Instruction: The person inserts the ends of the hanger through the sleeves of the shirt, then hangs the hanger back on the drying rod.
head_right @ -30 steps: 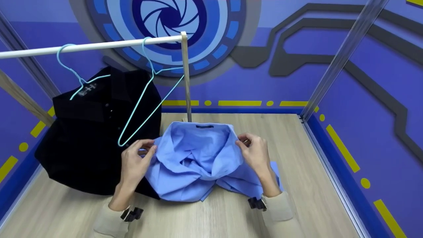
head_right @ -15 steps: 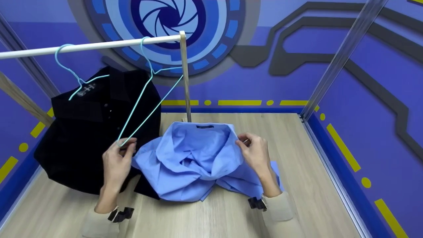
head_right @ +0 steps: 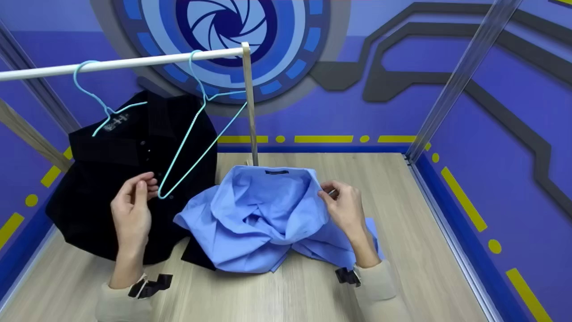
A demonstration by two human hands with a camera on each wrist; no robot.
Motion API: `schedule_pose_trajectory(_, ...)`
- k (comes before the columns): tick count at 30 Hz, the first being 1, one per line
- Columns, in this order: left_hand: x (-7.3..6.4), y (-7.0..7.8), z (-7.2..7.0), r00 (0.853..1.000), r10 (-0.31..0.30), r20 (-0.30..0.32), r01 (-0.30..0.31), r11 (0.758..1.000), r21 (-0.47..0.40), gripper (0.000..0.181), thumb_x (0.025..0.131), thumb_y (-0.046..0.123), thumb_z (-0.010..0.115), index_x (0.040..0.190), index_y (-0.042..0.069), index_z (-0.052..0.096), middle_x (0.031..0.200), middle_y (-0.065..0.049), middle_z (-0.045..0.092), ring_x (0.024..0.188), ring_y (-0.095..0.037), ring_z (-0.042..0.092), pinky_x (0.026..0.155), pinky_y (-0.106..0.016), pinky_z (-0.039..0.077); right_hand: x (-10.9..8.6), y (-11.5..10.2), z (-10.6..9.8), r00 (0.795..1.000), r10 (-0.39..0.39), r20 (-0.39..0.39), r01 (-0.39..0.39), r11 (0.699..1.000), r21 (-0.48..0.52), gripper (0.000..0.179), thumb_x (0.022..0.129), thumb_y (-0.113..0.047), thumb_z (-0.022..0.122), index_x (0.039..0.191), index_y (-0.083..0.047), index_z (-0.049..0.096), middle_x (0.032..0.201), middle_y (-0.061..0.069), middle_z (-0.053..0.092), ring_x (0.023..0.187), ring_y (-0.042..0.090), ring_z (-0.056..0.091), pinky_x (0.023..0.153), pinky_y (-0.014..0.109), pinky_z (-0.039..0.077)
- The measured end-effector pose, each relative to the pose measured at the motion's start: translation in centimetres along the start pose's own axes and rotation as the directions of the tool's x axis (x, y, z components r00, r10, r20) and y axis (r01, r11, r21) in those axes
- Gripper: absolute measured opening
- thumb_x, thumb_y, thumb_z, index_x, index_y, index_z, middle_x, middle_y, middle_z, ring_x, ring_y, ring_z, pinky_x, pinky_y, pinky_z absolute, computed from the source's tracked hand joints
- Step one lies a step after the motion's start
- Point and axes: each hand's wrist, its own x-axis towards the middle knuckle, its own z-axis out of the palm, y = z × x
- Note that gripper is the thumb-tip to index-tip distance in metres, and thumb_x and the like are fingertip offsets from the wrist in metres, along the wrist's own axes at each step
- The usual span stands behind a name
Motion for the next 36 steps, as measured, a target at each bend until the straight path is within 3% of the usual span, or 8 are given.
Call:
schedule_pose_trajectory(6,0.6,1.7,0.1,1.000,-0.001,0.009,0.001,1.000,-0.003,0.021,0.105,0.006,0.057,0.112,-0.009,0.071,0.106,-0.017,0.067,0.092,-0.015,0.065,0.083,-0.026,0.055,0.0,0.0,0.0,1.000,-0.005,-0.002,0.005,1.000,-0.005,0.008,0.085,0.004,0.081,0.091,0.001,0.077,0.079,0.006,0.072,0.067,0.015,0.063,0.061,0.012,0.046)
schedule_pose_trajectory(15,1.4,3.1,0.7,0.996,0.037,0.077,-0.045,0.994,0.099,0.017,0.100,0.013,0.069,0.110,0.000,0.076,0.104,-0.007,0.071,0.093,-0.014,0.064,0.081,-0.022,0.052,-0.1,-0.1,-0.1,1.000,-0.006,0.007,0.006,1.000,-0.006,0.008,0.085,0.003,0.082,0.091,0.001,0.077,0.080,0.005,0.072,0.068,0.016,0.063,0.061,0.013,0.047)
schedule_pose_trajectory(22,1.7,3.2,0.9,0.993,0.021,0.112,-0.037,0.989,0.140,0.018,0.099,0.017,0.071,0.108,0.002,0.077,0.102,-0.004,0.072,0.091,-0.015,0.065,0.079,-0.023,0.052,-0.1,-0.1,0.0,1.000,-0.005,0.015,0.005,1.000,-0.016,0.008,0.085,0.003,0.081,0.091,0.001,0.077,0.080,0.005,0.072,0.068,0.016,0.063,0.062,0.013,0.046)
schedule_pose_trajectory(36,2.4,3.5,1.3,0.981,-0.001,0.192,-0.024,0.992,0.126,0.019,0.097,0.019,0.075,0.105,0.002,0.078,0.095,-0.004,0.073,0.083,-0.016,0.065,0.074,-0.022,0.052,-0.3,0.0,0.2,1.000,-0.002,0.026,0.003,0.999,-0.034,0.008,0.086,0.002,0.081,0.093,0.000,0.077,0.082,0.005,0.072,0.069,0.017,0.064,0.063,0.012,0.046)
